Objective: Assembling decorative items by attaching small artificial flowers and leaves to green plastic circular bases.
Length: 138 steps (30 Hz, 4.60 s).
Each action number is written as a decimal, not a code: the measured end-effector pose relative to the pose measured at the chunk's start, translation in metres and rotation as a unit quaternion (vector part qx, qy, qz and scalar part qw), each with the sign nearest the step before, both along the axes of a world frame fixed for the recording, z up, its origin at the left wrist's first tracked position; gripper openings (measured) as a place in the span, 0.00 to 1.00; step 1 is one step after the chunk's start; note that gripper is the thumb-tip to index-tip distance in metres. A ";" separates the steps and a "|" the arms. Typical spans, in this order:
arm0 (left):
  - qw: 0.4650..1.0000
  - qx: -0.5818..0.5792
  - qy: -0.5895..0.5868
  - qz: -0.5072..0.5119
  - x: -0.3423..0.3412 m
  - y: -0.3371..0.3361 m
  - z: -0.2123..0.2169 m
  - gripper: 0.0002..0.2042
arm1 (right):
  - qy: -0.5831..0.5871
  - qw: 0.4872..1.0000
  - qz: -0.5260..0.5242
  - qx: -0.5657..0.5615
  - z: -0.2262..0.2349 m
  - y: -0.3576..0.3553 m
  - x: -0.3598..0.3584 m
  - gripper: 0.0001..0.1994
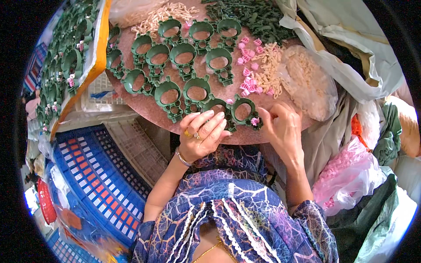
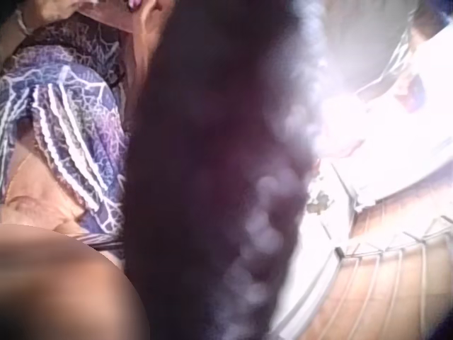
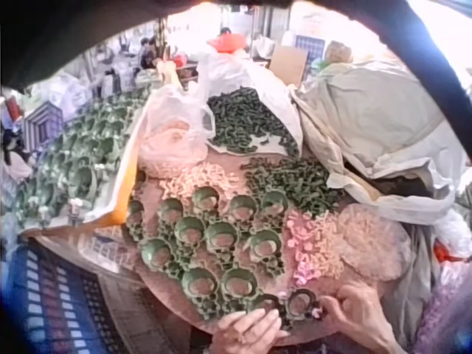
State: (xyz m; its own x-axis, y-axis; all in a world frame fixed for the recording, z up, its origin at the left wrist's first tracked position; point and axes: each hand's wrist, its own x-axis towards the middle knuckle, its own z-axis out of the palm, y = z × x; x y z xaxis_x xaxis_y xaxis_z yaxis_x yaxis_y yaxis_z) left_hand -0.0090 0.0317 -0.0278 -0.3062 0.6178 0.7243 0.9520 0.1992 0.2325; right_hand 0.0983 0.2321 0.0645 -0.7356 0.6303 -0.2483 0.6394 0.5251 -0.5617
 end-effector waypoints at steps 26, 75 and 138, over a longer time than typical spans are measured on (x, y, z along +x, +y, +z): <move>1.000 0.002 0.004 -0.008 0.000 0.002 0.001 0.11 | 0.196 0.950 0.095 0.225 -0.031 0.004 0.044 0.15; 0.996 -0.015 -0.010 0.087 0.021 0.001 -0.003 0.17 | 0.294 0.917 0.178 0.201 -0.054 -0.034 0.009 0.10; 0.997 -0.043 -0.033 -0.046 0.020 0.012 0.010 0.14 | 0.247 0.958 -0.018 -0.146 -0.042 -0.028 0.018 0.14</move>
State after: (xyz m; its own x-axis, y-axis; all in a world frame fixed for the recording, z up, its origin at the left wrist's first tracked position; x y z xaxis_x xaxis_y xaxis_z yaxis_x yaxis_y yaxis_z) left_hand 0.0113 0.0439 -0.0175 -0.2905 0.7042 0.6479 0.9502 0.1327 0.2818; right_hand 0.1159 0.2046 0.0221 -0.7876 0.6146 -0.0438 0.2718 0.2827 -0.9199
